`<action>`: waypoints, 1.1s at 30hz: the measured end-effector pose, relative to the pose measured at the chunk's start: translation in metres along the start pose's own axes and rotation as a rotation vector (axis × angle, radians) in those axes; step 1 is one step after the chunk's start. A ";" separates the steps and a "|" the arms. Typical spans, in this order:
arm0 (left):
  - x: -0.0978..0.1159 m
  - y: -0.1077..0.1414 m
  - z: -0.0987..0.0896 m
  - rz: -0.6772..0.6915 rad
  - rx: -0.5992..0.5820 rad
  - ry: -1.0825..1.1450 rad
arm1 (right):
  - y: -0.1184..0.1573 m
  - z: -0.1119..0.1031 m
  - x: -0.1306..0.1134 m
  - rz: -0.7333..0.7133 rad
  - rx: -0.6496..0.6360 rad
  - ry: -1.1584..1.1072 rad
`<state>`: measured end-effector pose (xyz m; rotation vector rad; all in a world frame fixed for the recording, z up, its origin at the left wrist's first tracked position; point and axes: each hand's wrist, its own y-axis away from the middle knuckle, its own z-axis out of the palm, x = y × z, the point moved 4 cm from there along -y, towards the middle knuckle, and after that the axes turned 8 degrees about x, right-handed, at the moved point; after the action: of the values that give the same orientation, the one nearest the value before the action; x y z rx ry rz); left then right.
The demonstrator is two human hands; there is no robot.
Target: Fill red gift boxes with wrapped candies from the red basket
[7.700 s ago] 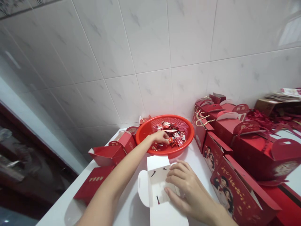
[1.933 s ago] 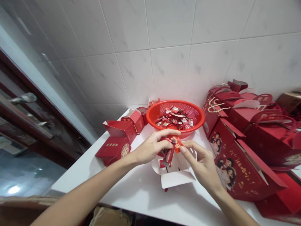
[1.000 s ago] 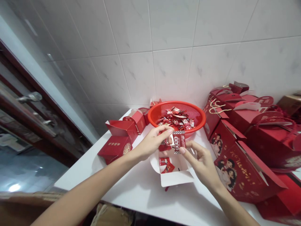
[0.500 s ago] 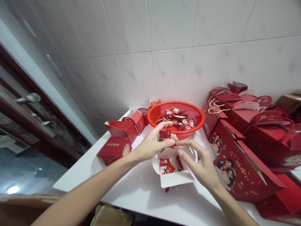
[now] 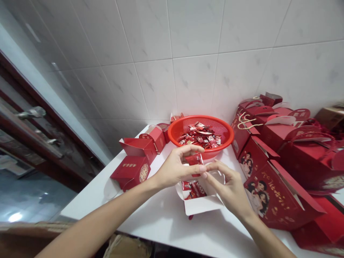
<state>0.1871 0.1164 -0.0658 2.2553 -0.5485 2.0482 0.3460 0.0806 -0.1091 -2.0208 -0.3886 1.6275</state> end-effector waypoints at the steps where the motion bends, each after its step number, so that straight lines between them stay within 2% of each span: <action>1: 0.001 -0.001 0.000 -0.001 -0.005 -0.003 | 0.000 0.000 0.000 -0.002 0.009 -0.002; 5: 0.003 -0.005 -0.003 -0.037 -0.011 -0.030 | 0.001 -0.006 -0.001 -0.065 0.092 0.005; 10: -0.004 -0.008 -0.006 -0.234 -0.071 -0.006 | 0.001 -0.012 -0.010 -0.363 0.188 0.177; 13: -0.003 -0.008 -0.007 -0.223 -0.088 -0.009 | 0.003 -0.012 -0.012 -0.471 0.182 0.264; 17: -0.001 -0.006 -0.011 -0.185 -0.030 -0.039 | 0.003 -0.012 -0.006 -0.372 0.192 0.225; 23: -0.001 -0.004 -0.008 -0.155 -0.090 -0.014 | 0.003 -0.010 0.004 -0.117 0.187 0.044; 33: -0.001 -0.007 -0.011 -0.147 -0.127 -0.020 | -0.001 -0.012 0.006 -0.022 0.221 -0.122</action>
<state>0.1789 0.1260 -0.0641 2.1767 -0.4837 1.8689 0.3593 0.0825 -0.1116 -1.7549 -0.2601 1.7050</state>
